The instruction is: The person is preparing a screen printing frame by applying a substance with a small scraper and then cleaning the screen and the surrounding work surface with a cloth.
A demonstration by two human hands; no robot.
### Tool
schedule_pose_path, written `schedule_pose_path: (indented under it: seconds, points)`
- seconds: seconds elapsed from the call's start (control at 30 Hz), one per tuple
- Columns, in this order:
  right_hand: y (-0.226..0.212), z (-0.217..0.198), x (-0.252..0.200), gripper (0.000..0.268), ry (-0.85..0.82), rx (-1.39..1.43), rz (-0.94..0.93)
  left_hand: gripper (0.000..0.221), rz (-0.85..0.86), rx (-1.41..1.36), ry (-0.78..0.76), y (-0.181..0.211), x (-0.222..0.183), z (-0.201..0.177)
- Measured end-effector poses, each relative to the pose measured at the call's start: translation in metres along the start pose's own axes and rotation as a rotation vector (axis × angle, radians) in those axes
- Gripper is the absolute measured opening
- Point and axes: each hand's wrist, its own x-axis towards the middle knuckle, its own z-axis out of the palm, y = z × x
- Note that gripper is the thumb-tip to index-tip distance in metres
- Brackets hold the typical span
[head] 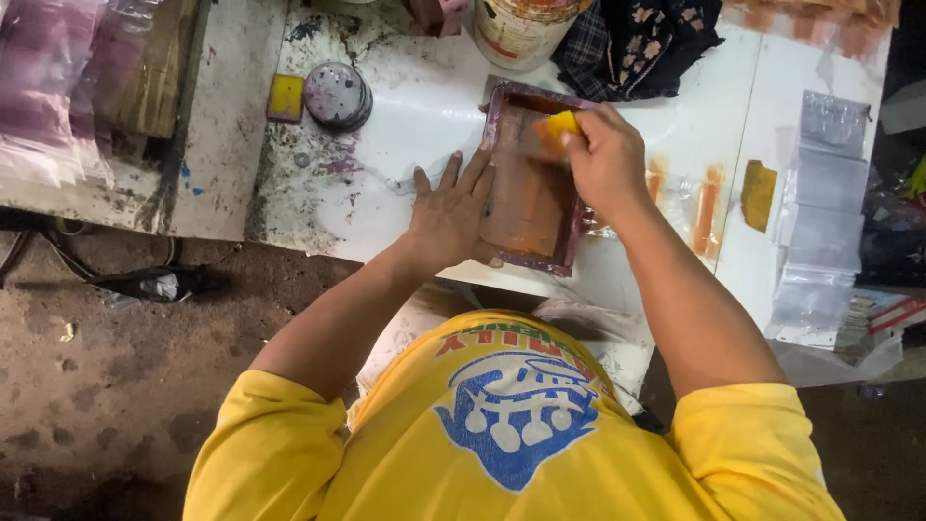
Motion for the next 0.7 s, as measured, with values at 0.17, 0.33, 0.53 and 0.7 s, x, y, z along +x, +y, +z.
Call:
schedule_pose_path:
  seconds: [0.17,0.33,0.53,0.7]
  points:
    - [0.007,0.022,-0.002,0.012,-0.054,-0.266,-0.166,0.116,0.011,0.004,0.003,-0.001,-0.001,0.0]
    - [0.005,0.022,-0.002,0.014,-0.001,-0.316,-0.195,0.113,0.008,0.018,0.0,0.0,-0.002,-0.003]
    - [0.012,0.015,0.013,0.012,-0.04,-0.36,-0.235,0.115,0.012,0.008,0.001,-0.002,0.002,0.002]
    - [0.023,0.009,0.041,0.013,-0.045,-0.412,-0.313,0.135,-0.017,0.004,-0.031,-0.004,0.012,0.013]
